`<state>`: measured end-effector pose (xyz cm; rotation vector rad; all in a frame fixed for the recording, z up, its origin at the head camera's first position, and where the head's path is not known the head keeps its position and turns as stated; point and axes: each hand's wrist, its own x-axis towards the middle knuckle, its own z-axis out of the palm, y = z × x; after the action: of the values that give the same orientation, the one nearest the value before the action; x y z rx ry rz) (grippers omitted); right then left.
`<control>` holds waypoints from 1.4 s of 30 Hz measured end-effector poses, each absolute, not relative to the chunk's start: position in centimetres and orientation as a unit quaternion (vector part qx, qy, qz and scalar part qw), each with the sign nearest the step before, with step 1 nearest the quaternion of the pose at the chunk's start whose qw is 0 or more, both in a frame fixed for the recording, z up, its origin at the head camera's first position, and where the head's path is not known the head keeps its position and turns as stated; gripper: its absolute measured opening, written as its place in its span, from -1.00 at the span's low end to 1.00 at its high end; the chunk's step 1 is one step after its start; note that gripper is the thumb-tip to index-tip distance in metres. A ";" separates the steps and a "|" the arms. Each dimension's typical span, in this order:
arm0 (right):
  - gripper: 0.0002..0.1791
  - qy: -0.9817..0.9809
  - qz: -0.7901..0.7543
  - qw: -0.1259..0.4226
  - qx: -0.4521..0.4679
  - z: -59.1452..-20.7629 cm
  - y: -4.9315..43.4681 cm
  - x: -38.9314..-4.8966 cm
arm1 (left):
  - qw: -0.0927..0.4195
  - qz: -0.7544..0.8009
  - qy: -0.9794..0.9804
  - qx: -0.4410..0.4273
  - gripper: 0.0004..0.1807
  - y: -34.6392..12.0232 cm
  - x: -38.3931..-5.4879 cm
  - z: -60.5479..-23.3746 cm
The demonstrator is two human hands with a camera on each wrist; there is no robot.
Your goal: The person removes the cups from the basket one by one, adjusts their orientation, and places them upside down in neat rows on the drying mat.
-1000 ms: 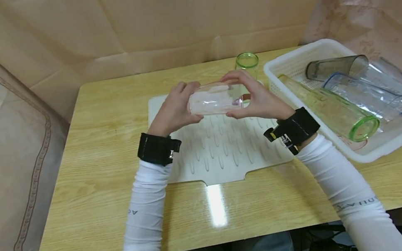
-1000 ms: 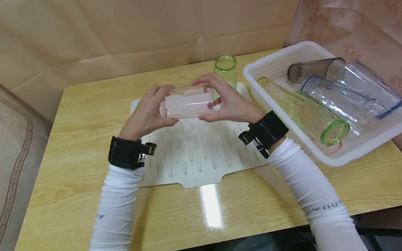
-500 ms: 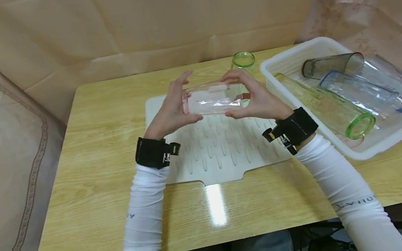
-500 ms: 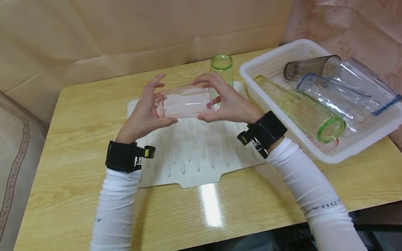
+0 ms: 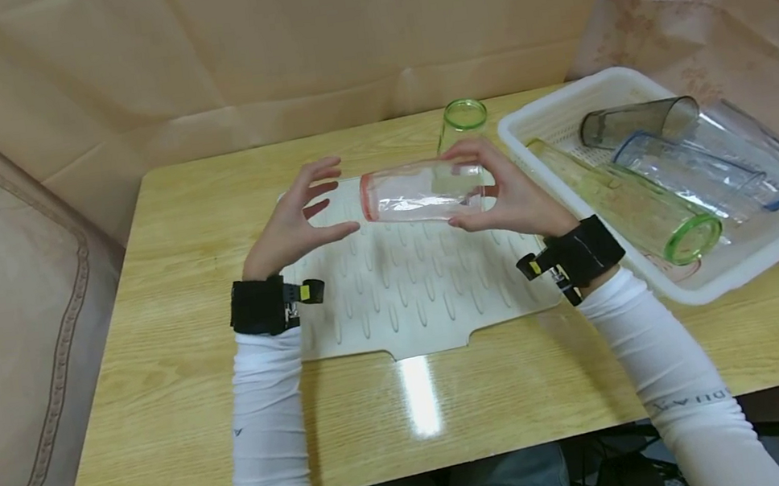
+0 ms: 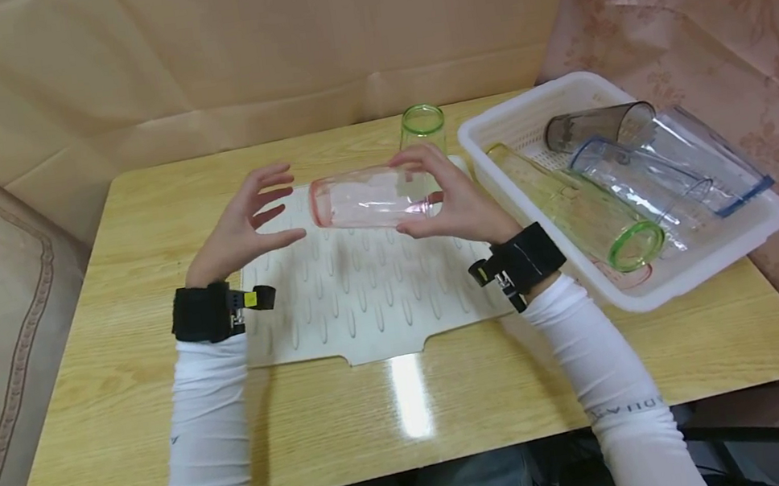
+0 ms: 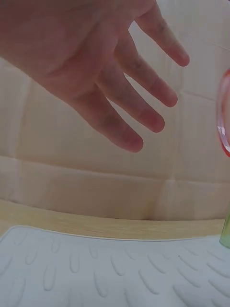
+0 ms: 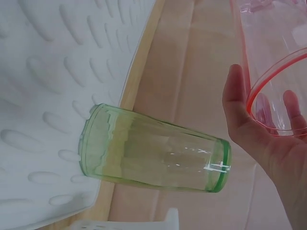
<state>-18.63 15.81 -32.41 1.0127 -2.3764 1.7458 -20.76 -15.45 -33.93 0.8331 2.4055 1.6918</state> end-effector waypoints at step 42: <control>-0.09 -0.711 0.635 -0.028 0.301 -36.4 12.2 -18.3 | 0.081 0.535 0.783 0.307 -0.43 -15.3 -20.7 -33.7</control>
<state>-18.28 12.18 -36.37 0.9614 -2.2742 2.0312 -20.71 -15.33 -33.67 0.9180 2.3406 1.5977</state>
